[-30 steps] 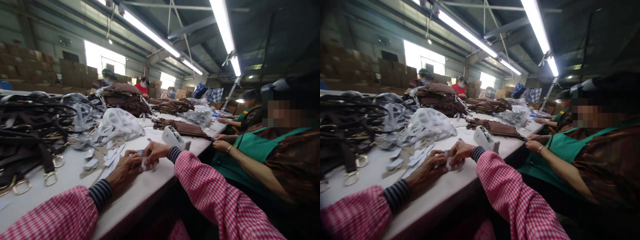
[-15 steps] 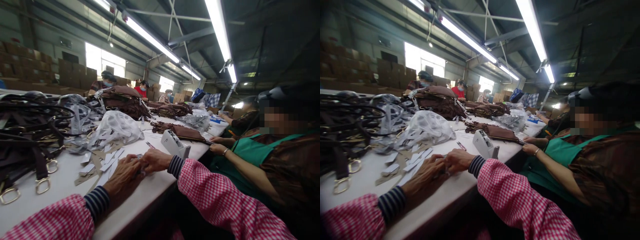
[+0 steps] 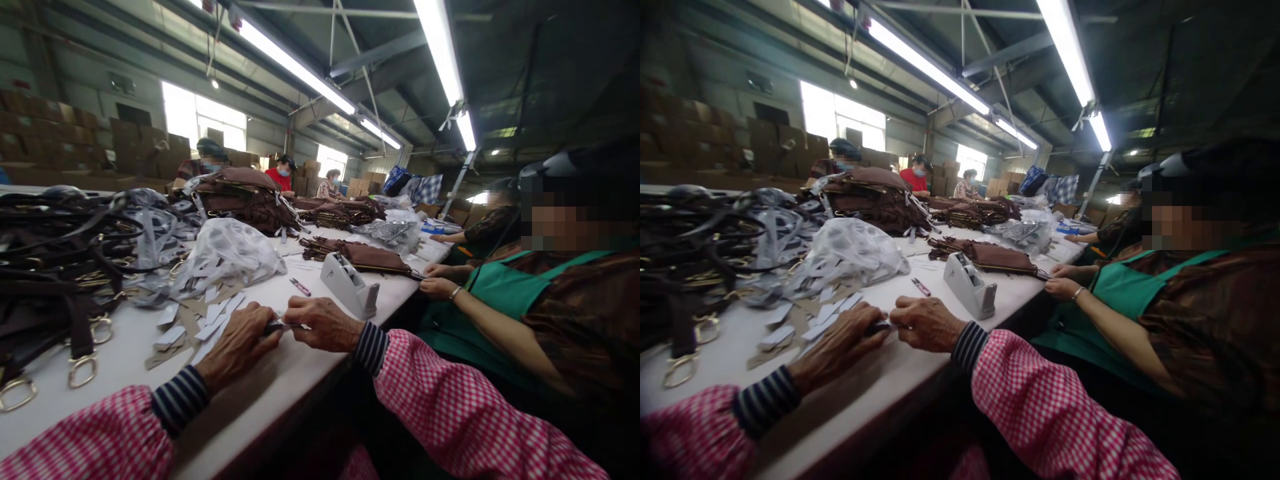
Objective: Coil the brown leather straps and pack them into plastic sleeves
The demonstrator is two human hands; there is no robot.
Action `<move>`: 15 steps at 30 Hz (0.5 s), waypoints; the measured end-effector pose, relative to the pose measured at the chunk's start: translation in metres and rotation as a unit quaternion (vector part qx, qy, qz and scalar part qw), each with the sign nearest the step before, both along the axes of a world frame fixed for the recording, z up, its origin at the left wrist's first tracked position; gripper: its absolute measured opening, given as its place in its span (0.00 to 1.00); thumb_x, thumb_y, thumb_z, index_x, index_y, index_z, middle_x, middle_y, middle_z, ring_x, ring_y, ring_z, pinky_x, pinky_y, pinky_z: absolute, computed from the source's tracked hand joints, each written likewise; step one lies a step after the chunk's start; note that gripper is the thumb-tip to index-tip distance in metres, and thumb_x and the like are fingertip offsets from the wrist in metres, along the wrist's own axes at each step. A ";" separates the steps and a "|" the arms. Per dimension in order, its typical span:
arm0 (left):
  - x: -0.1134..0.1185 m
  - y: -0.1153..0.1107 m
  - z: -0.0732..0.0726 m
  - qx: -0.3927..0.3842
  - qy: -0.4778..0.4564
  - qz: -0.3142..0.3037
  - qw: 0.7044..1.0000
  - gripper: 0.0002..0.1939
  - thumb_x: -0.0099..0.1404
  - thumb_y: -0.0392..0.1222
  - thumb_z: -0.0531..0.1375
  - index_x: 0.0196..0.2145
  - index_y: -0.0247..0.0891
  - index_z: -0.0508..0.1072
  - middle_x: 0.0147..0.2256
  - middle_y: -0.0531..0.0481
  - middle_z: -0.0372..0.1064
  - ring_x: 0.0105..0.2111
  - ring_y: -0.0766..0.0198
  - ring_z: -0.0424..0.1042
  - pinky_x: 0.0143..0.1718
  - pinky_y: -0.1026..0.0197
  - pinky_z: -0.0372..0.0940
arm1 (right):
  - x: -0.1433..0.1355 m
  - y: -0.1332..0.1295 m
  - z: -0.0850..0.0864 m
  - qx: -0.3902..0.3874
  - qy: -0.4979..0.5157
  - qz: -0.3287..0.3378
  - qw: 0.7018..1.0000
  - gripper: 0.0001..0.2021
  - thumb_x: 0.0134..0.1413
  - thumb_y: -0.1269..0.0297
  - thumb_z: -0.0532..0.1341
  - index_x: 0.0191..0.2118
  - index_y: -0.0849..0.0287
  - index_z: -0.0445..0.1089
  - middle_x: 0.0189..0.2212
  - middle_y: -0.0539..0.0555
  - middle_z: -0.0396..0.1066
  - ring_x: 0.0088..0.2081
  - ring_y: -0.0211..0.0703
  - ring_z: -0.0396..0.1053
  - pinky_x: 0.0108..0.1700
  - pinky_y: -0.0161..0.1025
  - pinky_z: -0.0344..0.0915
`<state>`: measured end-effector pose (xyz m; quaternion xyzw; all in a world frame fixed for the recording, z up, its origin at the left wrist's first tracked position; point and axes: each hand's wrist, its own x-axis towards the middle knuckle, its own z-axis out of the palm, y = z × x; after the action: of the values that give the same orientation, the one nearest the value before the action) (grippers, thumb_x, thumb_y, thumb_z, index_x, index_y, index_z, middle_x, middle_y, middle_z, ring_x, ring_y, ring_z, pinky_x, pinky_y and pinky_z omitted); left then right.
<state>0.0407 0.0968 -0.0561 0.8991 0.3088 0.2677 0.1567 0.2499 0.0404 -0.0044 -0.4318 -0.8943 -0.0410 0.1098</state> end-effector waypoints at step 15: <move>-0.003 0.007 0.017 -0.402 -0.340 -0.026 0.850 0.16 0.57 0.53 0.65 0.26 0.36 0.71 0.26 0.52 0.66 0.29 0.62 0.63 0.33 0.60 0.60 | -0.035 -0.011 -0.044 0.135 0.102 -0.122 0.978 0.37 0.59 0.75 0.55 0.73 0.61 0.47 0.69 0.62 0.53 0.65 0.58 0.53 0.65 0.57 0.60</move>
<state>0.0377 0.1040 -0.0391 0.6181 0.2935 0.4055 0.6061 0.2145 0.0296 -0.0480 -0.5211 -0.8052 -0.1299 0.2513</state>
